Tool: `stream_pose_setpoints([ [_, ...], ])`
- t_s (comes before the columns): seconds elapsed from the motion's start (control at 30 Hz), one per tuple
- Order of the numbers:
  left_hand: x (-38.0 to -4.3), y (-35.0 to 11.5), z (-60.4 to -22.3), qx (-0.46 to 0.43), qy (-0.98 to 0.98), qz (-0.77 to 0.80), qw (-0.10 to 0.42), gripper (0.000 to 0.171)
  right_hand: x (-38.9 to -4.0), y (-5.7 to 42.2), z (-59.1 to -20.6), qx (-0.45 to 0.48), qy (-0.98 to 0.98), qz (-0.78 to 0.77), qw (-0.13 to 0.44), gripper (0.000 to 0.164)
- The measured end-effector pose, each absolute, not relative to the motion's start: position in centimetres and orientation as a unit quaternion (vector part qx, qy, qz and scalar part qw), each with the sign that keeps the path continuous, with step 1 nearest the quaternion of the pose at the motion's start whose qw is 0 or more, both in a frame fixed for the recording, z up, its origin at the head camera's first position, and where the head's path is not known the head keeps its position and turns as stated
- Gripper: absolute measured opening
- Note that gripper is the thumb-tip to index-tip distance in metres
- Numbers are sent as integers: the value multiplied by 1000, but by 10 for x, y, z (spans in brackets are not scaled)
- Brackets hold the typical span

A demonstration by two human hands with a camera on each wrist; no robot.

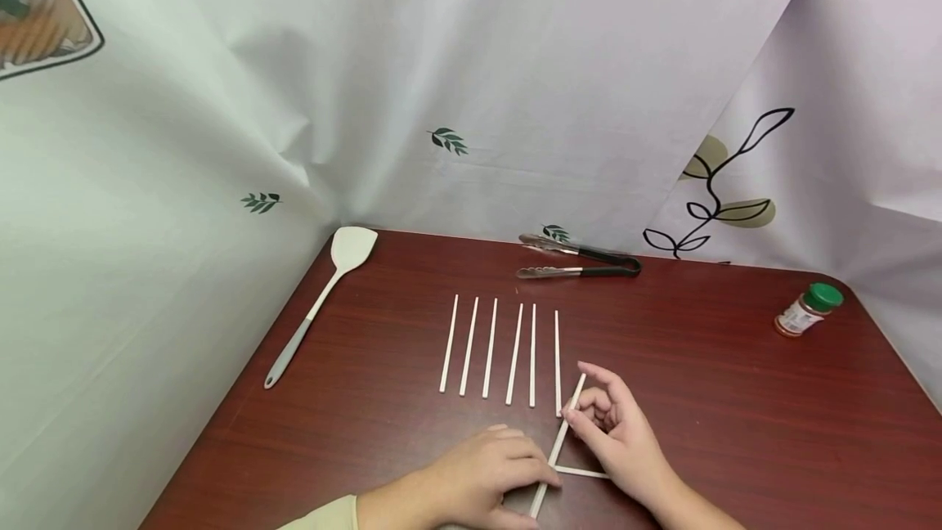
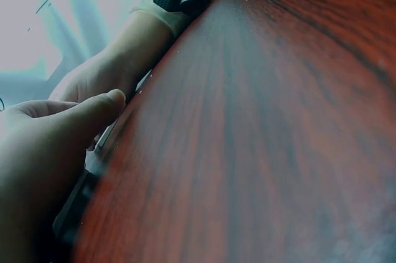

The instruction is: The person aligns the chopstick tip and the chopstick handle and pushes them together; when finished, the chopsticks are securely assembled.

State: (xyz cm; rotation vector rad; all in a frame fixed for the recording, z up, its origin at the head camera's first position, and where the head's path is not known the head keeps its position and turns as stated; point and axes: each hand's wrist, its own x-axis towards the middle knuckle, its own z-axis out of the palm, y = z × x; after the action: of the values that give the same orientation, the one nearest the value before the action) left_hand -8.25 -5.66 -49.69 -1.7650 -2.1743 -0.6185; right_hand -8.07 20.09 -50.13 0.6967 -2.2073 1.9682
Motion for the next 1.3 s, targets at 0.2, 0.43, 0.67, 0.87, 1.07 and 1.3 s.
stream_pose_setpoints([
  [0.2,-81,-54,-497,-610,-752,-201,151,47,-80,201,-500,227,-741,630,58,60],
  [0.43,-80,-50,-496,-602,-756,-187,176,48,-82,200,-499,268,-753,594,88,63],
  [0.67,-78,-45,-494,-605,-749,-184,197,50,-87,195,-498,268,-763,567,156,49],
  [0.87,-76,-45,-496,-591,-756,-207,191,50,-100,188,-501,250,-768,553,205,39],
  [1.07,-76,-47,-497,-569,-756,-265,186,48,-108,183,-502,234,-764,562,215,37],
  [1.3,-78,-49,-498,-560,-752,-286,197,46,-108,187,-507,212,-757,575,227,38],
])
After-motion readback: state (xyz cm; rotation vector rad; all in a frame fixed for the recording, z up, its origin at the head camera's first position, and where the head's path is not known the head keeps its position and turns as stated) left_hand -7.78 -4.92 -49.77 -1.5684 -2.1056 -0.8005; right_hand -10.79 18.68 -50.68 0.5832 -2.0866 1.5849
